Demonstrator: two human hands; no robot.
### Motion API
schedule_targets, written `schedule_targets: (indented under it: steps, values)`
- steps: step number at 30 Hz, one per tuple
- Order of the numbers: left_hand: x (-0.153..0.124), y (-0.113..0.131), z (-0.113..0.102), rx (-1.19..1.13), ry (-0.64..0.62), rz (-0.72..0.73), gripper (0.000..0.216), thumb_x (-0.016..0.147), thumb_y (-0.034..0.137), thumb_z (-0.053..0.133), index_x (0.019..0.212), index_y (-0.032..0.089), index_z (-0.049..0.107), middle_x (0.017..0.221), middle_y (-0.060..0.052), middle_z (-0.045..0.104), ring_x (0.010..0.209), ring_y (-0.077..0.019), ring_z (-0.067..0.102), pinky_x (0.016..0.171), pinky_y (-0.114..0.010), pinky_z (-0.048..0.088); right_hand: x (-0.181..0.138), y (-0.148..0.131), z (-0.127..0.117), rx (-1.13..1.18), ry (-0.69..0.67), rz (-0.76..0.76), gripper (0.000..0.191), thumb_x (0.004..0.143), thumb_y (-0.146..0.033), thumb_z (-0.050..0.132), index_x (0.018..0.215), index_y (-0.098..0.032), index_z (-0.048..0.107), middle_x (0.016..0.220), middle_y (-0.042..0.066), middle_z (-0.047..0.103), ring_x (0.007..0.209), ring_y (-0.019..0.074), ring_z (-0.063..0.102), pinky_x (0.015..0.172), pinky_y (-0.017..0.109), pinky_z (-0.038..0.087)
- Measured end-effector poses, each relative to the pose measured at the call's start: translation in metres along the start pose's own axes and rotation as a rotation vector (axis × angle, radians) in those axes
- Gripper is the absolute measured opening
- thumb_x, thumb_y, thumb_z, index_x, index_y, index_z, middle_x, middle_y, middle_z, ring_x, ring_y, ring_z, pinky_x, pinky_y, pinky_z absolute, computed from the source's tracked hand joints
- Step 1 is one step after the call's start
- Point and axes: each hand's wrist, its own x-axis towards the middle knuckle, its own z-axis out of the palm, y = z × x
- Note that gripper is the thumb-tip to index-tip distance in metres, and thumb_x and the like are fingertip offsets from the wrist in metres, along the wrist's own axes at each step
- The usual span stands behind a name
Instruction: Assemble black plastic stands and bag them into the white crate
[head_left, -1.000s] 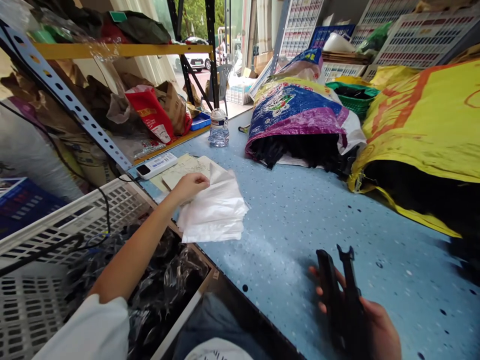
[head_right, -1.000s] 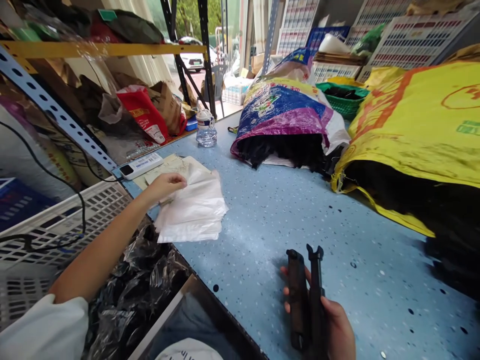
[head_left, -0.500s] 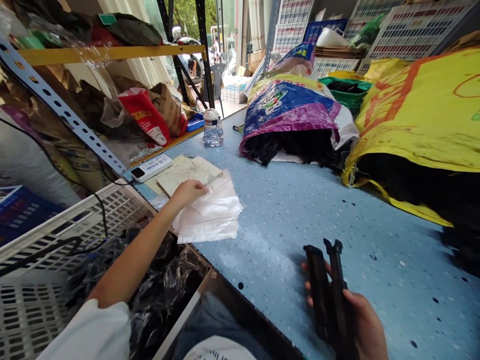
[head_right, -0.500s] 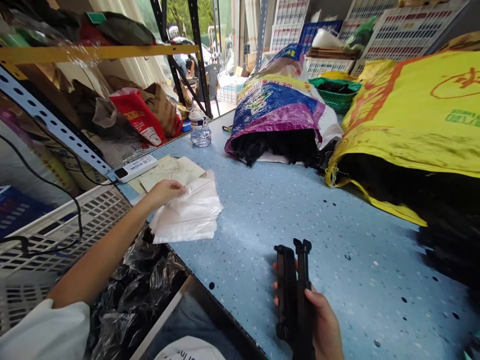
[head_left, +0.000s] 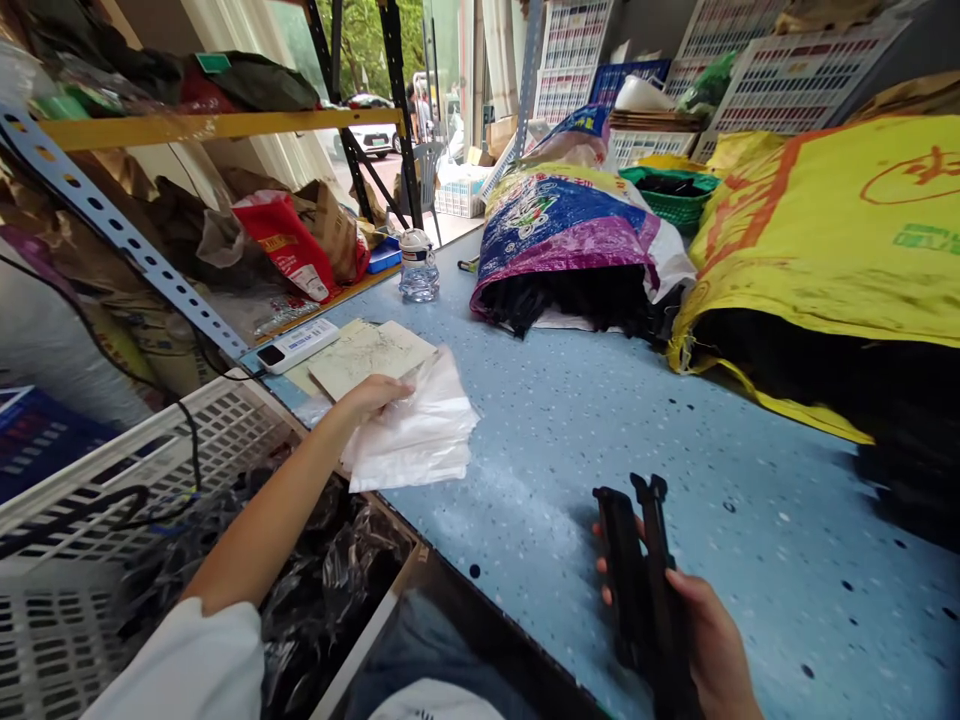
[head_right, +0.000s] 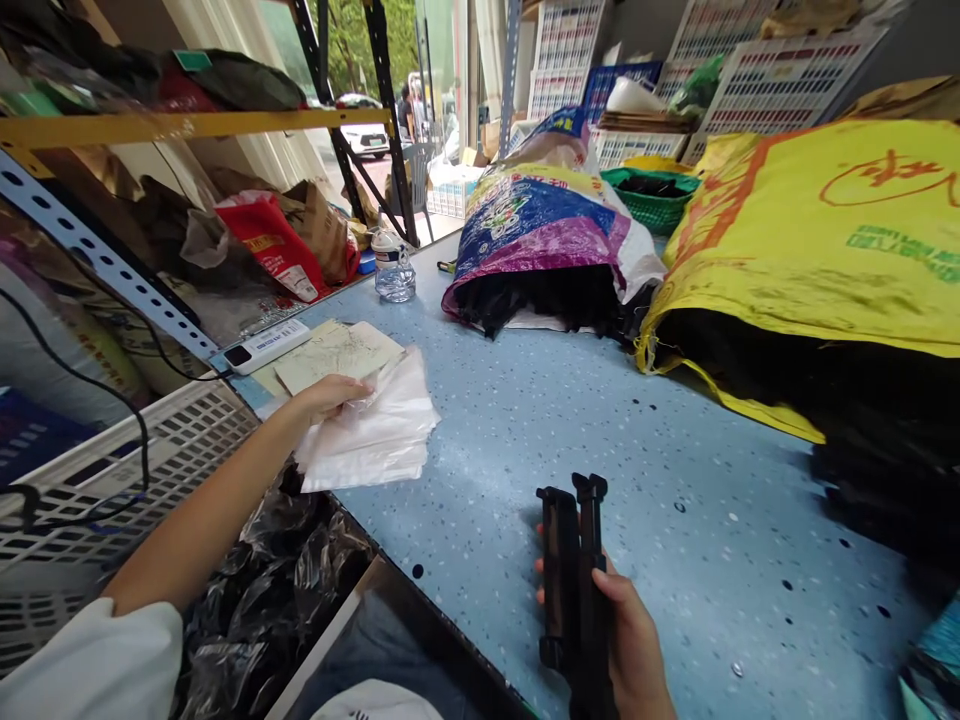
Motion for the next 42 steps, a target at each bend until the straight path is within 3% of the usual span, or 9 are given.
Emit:
schedule_targets:
  steps: [14,18,23,25,27,30,35,38,42]
  values:
    - [-0.038,0.041,0.015,0.087,0.045,0.336,0.024,0.065,0.038,0.049,0.057,0.015,0.049,0.048,0.005,0.040,0.047,-0.0092,0.037,0.047,-0.021,0.026,-0.001,0.003,0.000,0.020,-0.041,-0.026,0.049,0.066,-0.027,0.052,0.114,-0.025,0.044,0.105,0.007,0.058,0.075,0.0232,0.060,0.059,0.033,0.048]
    - [-0.069,0.074,0.026,0.070,-0.128,0.412,0.025,0.068,0.039,0.049,0.060,0.015,0.053,0.053,0.004,0.041,0.050,-0.0087,0.039,0.048,-0.020,0.029,-0.006,0.005,0.002,-0.171,-0.125,-0.072,0.062,0.064,-0.034,0.057,0.120,-0.024,0.033,0.095,0.008,0.061,0.070,0.0223,0.060,0.060,0.032,0.046]
    - [-0.111,0.105,0.059,0.063,-0.466,0.553,0.024,0.072,0.036,0.048,0.075,0.015,0.059,0.056,0.005,0.039,0.053,-0.0076,0.037,0.049,-0.019,0.028,-0.027,-0.004,0.024,-0.521,-0.437,-0.259,0.081,0.050,-0.050,0.070,0.118,-0.029,0.032,0.098,0.008,0.058,0.082,0.0248,0.056,0.066,0.035,0.044]
    - [-0.124,0.110,0.071,0.028,-0.556,0.594,0.023,0.072,0.033,0.049,0.084,0.016,0.060,0.054,0.006,0.036,0.052,-0.0068,0.035,0.048,-0.018,0.027,-0.036,-0.013,0.038,-0.669,-0.539,-0.368,0.079,0.051,-0.048,0.071,0.118,-0.032,0.032,0.118,0.008,0.045,0.098,0.0266,0.049,0.078,0.039,0.040]
    - [-0.134,0.114,0.079,-0.039,-0.660,0.606,0.024,0.072,0.029,0.050,0.090,0.017,0.059,0.054,0.006,0.037,0.050,-0.0062,0.034,0.047,-0.018,0.027,-0.041,-0.022,0.050,-0.840,-0.565,-0.462,0.072,0.054,-0.041,0.072,0.116,-0.035,0.035,0.136,0.004,0.017,0.112,0.0276,0.037,0.088,0.040,0.033]
    - [-0.143,0.118,0.084,-0.152,-0.776,0.540,0.022,0.073,0.026,0.048,0.089,0.017,0.060,0.059,0.004,0.049,0.052,-0.0067,0.041,0.049,-0.018,0.032,-0.037,-0.028,0.055,-0.979,-0.541,-0.512,0.072,0.054,-0.035,0.073,0.116,-0.035,0.037,0.139,-0.001,-0.005,0.117,0.0282,0.030,0.092,0.040,0.029]
    - [-0.147,0.119,0.084,-0.219,-0.726,0.565,0.020,0.073,0.027,0.048,0.083,0.018,0.063,0.080,-0.001,0.062,0.069,-0.0117,0.053,0.061,-0.019,0.039,-0.023,-0.019,0.046,-0.923,-0.525,-0.484,0.072,0.057,-0.038,0.070,0.119,-0.027,0.037,0.126,0.007,0.037,0.114,0.0265,0.034,0.094,0.041,0.027]
    - [-0.147,0.116,0.079,-0.178,-0.691,0.557,0.020,0.071,0.026,0.049,0.084,0.020,0.064,0.068,0.000,0.062,0.056,-0.0103,0.050,0.050,-0.018,0.037,-0.024,-0.018,0.044,-0.879,-0.503,-0.487,0.066,0.062,-0.038,0.066,0.120,-0.025,0.036,0.123,0.006,0.042,0.113,0.0251,0.036,0.095,0.041,0.027]
    - [-0.147,0.116,0.068,-0.104,-0.668,0.549,0.021,0.070,0.026,0.050,0.084,0.021,0.065,0.053,0.003,0.053,0.045,-0.0086,0.041,0.041,-0.017,0.030,-0.034,-0.024,0.049,-1.173,-0.321,-0.527,0.062,0.064,-0.032,0.064,0.120,-0.026,0.037,0.122,0.006,0.042,0.110,0.0267,0.039,0.091,0.045,0.031]
